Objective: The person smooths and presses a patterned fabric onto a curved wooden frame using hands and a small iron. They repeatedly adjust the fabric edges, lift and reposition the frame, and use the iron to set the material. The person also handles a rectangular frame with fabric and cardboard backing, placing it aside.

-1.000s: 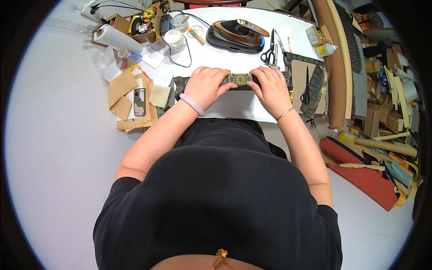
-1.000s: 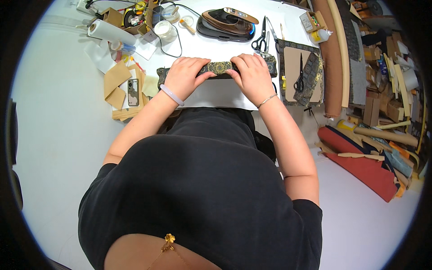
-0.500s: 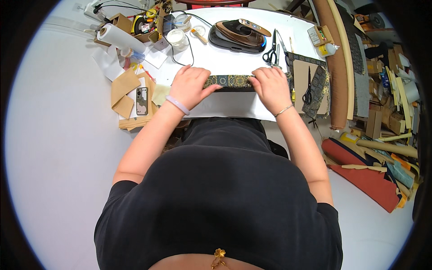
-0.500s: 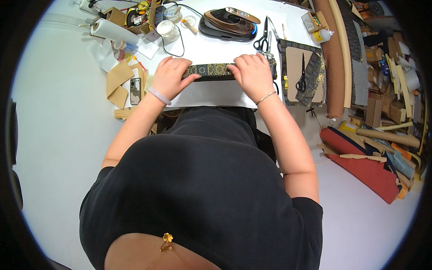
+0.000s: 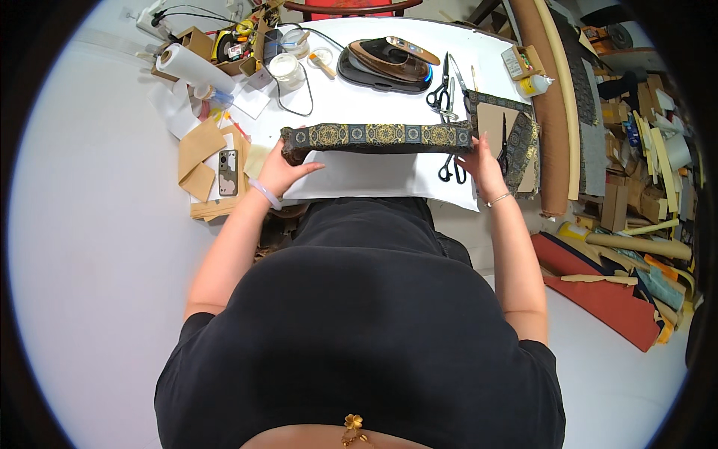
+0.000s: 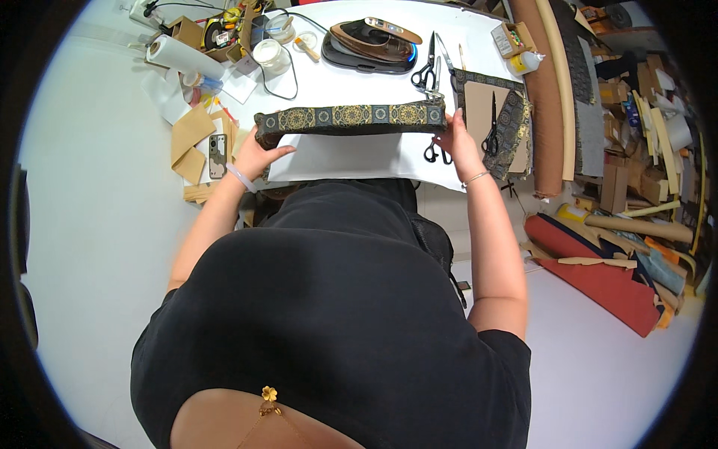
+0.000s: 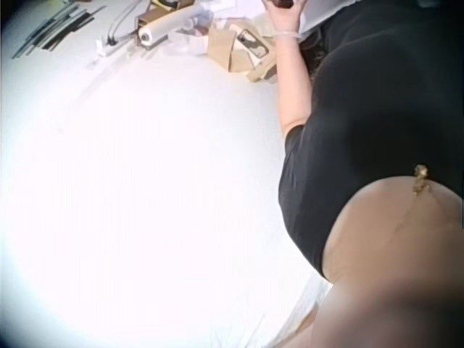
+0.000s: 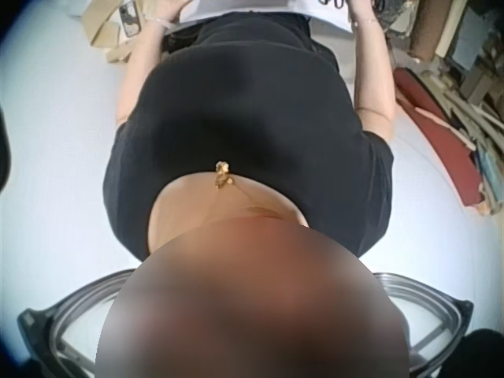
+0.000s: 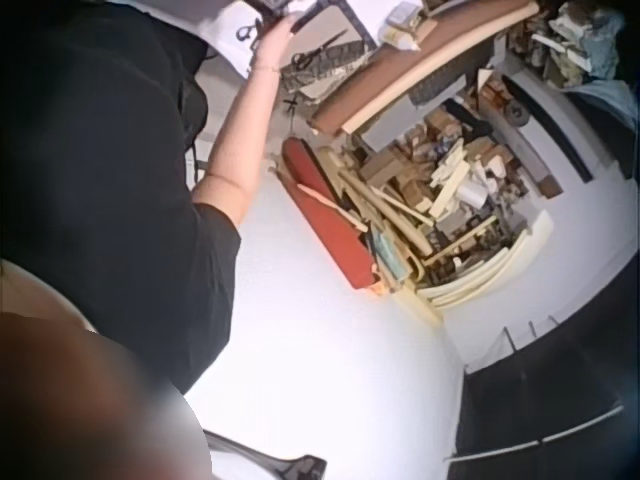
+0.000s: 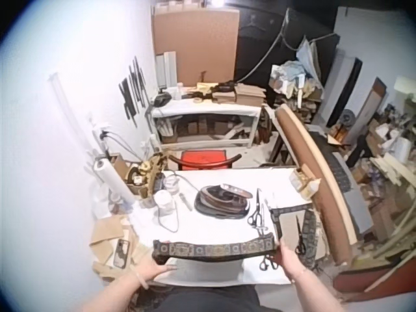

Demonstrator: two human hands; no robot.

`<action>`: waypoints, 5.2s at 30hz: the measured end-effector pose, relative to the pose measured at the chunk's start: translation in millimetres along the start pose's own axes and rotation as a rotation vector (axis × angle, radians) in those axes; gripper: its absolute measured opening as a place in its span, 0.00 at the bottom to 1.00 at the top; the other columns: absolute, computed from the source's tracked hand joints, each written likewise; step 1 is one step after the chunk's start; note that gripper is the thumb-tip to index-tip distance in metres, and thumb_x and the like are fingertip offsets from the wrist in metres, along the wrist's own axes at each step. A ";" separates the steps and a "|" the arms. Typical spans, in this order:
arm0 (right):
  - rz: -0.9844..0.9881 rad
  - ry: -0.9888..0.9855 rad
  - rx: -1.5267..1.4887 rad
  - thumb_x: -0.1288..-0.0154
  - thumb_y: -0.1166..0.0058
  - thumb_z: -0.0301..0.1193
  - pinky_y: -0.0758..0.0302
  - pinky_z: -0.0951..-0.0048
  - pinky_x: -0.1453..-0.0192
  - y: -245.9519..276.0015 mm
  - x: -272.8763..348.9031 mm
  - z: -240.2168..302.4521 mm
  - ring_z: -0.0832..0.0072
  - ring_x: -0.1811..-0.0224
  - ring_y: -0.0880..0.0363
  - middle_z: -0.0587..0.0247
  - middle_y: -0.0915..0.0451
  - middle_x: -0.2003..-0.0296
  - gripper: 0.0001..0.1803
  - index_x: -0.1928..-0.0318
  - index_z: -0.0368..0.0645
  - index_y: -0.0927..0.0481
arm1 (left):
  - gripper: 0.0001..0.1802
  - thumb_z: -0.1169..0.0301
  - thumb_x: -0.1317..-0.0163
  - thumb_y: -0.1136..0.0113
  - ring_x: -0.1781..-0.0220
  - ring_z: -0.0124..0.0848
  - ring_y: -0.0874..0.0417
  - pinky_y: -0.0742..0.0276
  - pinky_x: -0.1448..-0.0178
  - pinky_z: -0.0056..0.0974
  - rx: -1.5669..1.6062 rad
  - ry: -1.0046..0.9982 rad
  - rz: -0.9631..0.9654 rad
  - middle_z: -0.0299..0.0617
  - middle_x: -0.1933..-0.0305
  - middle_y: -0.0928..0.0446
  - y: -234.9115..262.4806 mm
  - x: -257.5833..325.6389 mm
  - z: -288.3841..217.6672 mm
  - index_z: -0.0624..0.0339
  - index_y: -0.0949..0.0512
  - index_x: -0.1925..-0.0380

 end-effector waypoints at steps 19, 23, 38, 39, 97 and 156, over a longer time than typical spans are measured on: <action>-0.272 0.770 0.917 0.34 0.37 0.23 0.17 0.51 0.52 -24.6 58.4 95.8 0.38 0.54 0.16 0.38 0.14 0.59 0.12 0.50 0.36 0.18 | 0.20 0.71 0.23 0.40 0.34 0.46 0.16 0.23 0.31 0.44 -0.463 -0.331 -0.517 0.54 0.36 0.17 -3.1 -14.9 -48.7 0.62 0.23 0.34; -0.338 1.143 0.872 0.37 0.38 0.18 0.17 0.54 0.51 -37.2 71.5 165.6 0.40 0.54 0.15 0.40 0.14 0.58 0.14 0.50 0.37 0.18 | 0.20 0.78 0.22 0.46 0.28 0.43 0.20 0.29 0.23 0.42 -0.329 -0.746 -0.505 0.49 0.32 0.20 23.8 -49.2 -123.1 0.63 0.25 0.32; -0.473 1.613 0.834 0.36 0.36 0.20 0.16 0.52 0.53 -71.9 34.9 265.0 0.40 0.55 0.17 0.42 0.15 0.58 0.18 0.46 0.39 0.21 | 0.24 0.82 0.25 0.49 0.37 0.48 0.15 0.22 0.33 0.44 -0.569 -1.160 -0.639 0.51 0.39 0.17 108.1 -106.8 -263.9 0.55 0.24 0.32; -0.485 1.638 0.821 0.37 0.36 0.20 0.16 0.51 0.53 -73.0 35.4 266.2 0.40 0.55 0.17 0.42 0.15 0.58 0.18 0.47 0.39 0.21 | 0.22 0.81 0.26 0.48 0.38 0.51 0.15 0.22 0.34 0.46 -0.517 -1.164 -0.621 0.53 0.40 0.16 109.9 -109.0 -265.0 0.58 0.23 0.34; -0.300 0.528 1.098 0.25 0.44 0.21 0.28 0.56 0.25 -33.5 61.1 -19.8 0.47 0.28 0.26 0.38 0.24 0.32 0.31 0.24 0.36 0.34 | 0.18 0.78 0.31 0.35 0.41 0.45 0.15 0.21 0.36 0.44 -0.533 0.120 -0.359 0.52 0.43 0.15 17.8 28.4 116.7 0.64 0.19 0.41; -0.248 1.293 0.927 0.35 0.36 0.21 0.16 0.60 0.45 -87.3 38.2 193.5 0.53 0.48 0.13 0.55 0.14 0.46 0.25 0.38 0.47 0.21 | 0.23 0.87 0.33 0.47 0.31 0.45 0.18 0.26 0.26 0.42 -0.458 -0.984 -0.510 0.48 0.36 0.17 99.8 -83.1 -153.2 0.64 0.20 0.39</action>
Point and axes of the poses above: each hand's wrist, its own x-axis away from the middle knuckle, its own y-axis out of the back of the hand, z = x × y, the point moved 1 cm from there along -x, towards the middle knuckle
